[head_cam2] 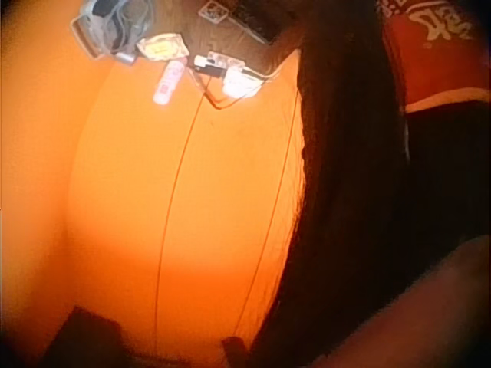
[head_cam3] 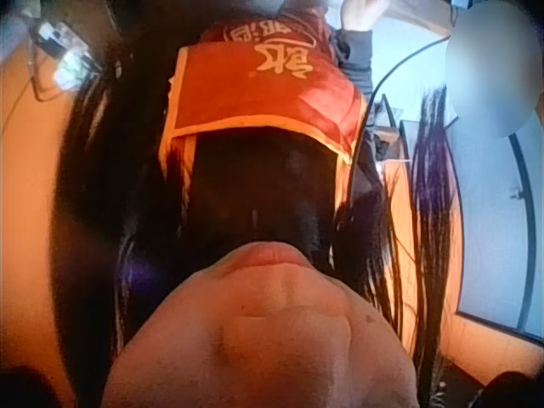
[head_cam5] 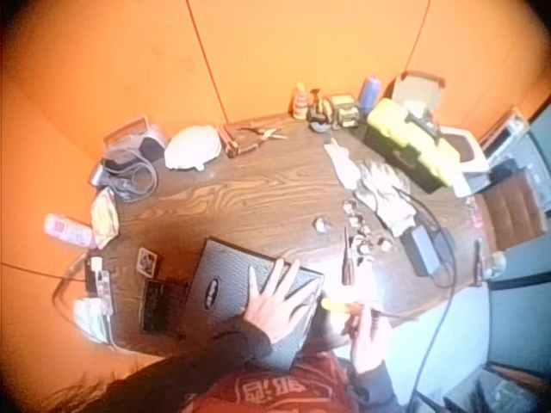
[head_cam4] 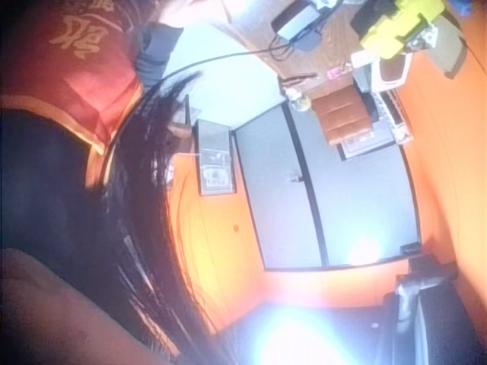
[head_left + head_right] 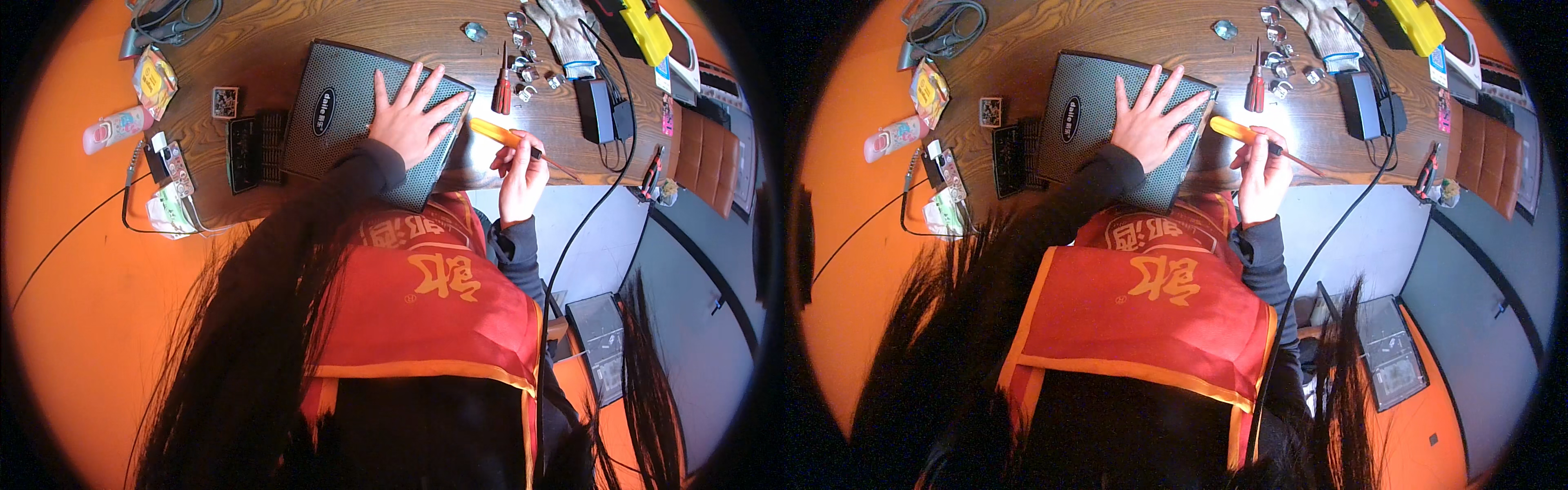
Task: The person assembles a small speaker by placing a metal grille over the driver, then securing it with screws using a screwdriver. They flip the speaker, attach a handle bracket, and fasten it with additional screws. The person then removes the grille and bracket, leaving the speaker partially disassembled.
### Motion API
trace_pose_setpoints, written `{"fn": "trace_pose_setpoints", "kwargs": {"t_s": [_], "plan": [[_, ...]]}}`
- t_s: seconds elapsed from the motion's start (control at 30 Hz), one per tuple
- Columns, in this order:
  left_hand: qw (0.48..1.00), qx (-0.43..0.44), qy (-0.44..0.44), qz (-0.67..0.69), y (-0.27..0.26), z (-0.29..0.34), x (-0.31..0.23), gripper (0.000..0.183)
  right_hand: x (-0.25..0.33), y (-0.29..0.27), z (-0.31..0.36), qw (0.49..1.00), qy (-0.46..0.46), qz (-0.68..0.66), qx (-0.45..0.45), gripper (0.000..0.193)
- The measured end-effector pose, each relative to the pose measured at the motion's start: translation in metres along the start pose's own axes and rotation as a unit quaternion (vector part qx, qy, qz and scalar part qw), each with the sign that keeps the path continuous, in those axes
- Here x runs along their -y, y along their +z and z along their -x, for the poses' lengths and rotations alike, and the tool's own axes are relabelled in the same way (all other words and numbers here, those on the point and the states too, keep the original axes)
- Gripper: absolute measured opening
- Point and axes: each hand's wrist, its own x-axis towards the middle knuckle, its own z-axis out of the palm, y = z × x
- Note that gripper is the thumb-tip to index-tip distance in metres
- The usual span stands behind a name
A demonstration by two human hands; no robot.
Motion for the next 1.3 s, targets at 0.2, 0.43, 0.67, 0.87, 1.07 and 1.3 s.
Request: {"fn": "trace_pose_setpoints", "kwargs": {"t_s": [0.2,0.43,0.67,0.87,1.07,1.3], "plan": [[0.999,-0.014,0.003,-0.036,0.003,-0.001,-0.001,0.046,-0.002,0.003,0.004,0.999,-0.018,0.039,-0.011,0.018],[1.000,0.016,-0.006,0.004,0.006,-0.001,0.001,0.047,0.003,0.008,0.004,0.998,-0.057,0.025,-0.031,0.013],[0.997,0.008,0.024,0.066,-0.026,0.047,0.041,0.048,0.000,-0.005,0.021,0.996,-0.077,0.026,-0.045,0.010],[0.997,0.058,0.058,-0.005,-0.026,0.088,0.070,0.053,-0.011,-0.007,0.043,0.997,-0.019,0.025,-0.064,0.013],[0.998,0.038,0.037,-0.022,-0.019,0.088,0.065,0.050,-0.020,0.003,0.063,0.994,-0.053,-0.022,-0.093,0.010],[1.000,0.014,0.008,0.014,-0.017,0.086,0.061,0.050,-0.032,-0.001,0.078,0.995,-0.063,0.039,-0.066,0.005]]}}
